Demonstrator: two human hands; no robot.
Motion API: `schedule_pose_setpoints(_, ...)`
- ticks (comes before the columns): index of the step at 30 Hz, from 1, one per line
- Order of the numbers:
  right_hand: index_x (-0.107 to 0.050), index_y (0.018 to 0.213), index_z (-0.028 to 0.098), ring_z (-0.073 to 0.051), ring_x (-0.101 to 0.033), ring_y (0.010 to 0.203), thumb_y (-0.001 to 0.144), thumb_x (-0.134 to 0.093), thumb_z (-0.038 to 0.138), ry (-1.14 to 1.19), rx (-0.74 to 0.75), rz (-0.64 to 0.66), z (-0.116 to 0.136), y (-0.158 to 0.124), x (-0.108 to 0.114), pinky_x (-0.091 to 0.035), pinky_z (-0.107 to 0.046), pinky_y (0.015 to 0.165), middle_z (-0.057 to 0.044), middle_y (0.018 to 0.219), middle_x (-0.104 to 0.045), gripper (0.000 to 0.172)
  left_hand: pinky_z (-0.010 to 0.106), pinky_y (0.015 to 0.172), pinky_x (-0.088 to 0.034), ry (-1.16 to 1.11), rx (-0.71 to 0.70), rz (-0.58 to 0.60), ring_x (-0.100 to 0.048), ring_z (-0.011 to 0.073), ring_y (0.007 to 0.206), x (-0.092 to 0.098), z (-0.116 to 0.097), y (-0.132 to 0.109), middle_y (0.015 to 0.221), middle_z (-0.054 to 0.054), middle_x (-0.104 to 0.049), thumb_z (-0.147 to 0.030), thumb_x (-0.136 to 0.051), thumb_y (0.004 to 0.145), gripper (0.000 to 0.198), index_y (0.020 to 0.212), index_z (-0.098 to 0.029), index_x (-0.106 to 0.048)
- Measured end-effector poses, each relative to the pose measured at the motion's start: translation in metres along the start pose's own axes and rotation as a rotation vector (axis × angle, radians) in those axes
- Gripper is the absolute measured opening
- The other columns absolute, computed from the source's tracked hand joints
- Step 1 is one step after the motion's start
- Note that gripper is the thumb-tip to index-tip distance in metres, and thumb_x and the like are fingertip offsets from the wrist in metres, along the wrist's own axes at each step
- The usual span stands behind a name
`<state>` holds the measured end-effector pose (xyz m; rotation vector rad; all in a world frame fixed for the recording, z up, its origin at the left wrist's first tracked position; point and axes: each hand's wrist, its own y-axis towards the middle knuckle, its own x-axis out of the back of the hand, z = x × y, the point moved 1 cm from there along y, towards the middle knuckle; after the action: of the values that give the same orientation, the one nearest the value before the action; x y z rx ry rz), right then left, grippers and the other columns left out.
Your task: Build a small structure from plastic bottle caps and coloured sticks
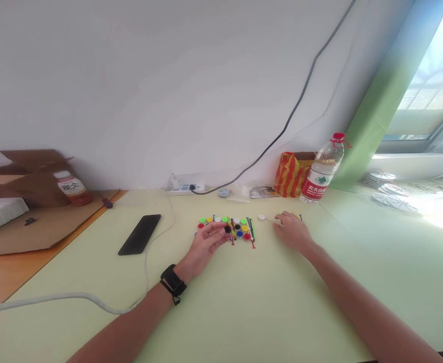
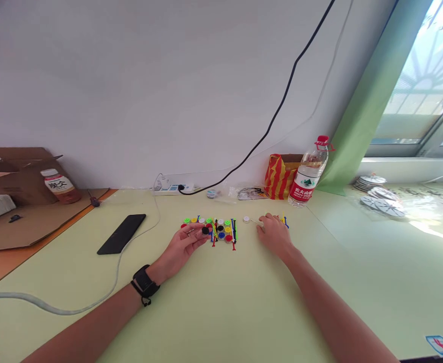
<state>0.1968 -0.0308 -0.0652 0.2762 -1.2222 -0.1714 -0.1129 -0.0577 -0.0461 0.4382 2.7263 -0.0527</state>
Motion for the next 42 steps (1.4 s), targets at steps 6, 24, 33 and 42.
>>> schedule_pose_setpoints(6, -0.061, 0.081, 0.02, -0.025, -0.059, 0.089, 0.089, -0.05, 0.013, -0.02, -0.007, 0.012, -0.009, 0.002, 0.0, -0.034, -0.033, 0.067, -0.01, 0.09, -0.066, 0.015, 0.042, 0.103, -0.05, -0.002, 0.002, 0.05, -0.072, 0.0216, 0.098, -0.005, -0.003, -0.005, 0.109, 0.006, -0.07, -0.024, -0.078, 0.083, 0.05, 0.131, -0.026, -0.062)
schedule_pose_setpoints(24, -0.051, 0.143, 0.023, -0.024, -0.063, 0.097, 0.096, -0.048, 0.032, 0.145, 0.153, 0.115, 0.017, -0.006, -0.012, -0.045, -0.034, 0.082, -0.01, 0.111, -0.066, 0.048, 0.041, 0.095, -0.047, 0.92, -0.396, 0.334, -0.061, 0.0285, 0.109, -0.028, -0.011, -0.029, 0.109, 0.009, -0.071, -0.032, -0.076, 0.081, 0.022, 0.102, -0.026, -0.071)
schedule_pose_setpoints(33, -0.06, 0.098, 0.023, -0.02, -0.059, 0.071, 0.093, -0.048, 0.031, 0.218, 0.078, 0.051, 0.018, -0.005, -0.006, -0.036, -0.028, 0.06, -0.003, 0.085, -0.067, 0.016, 0.036, 0.085, -0.047, 0.916, -0.41, 0.134, -0.062, 0.0237, 0.094, -0.023, -0.005, -0.024, 0.103, 0.006, -0.071, -0.031, -0.072, 0.085, 0.017, 0.101, -0.025, -0.071)
schedule_pose_setpoints(42, -0.061, 0.096, 0.024, -0.02, -0.059, 0.073, 0.093, -0.053, 0.034, 0.35, 0.219, -0.026, 0.056, -0.019, 0.01, -0.041, -0.03, 0.066, -0.002, 0.08, -0.064, 0.012, 0.033, 0.082, -0.052, 0.573, -0.344, 0.022, -0.066, 0.0209, 0.09, -0.018, 0.0, -0.009, 0.106, 0.008, -0.071, -0.035, -0.07, 0.088, 0.022, 0.106, -0.021, -0.069)
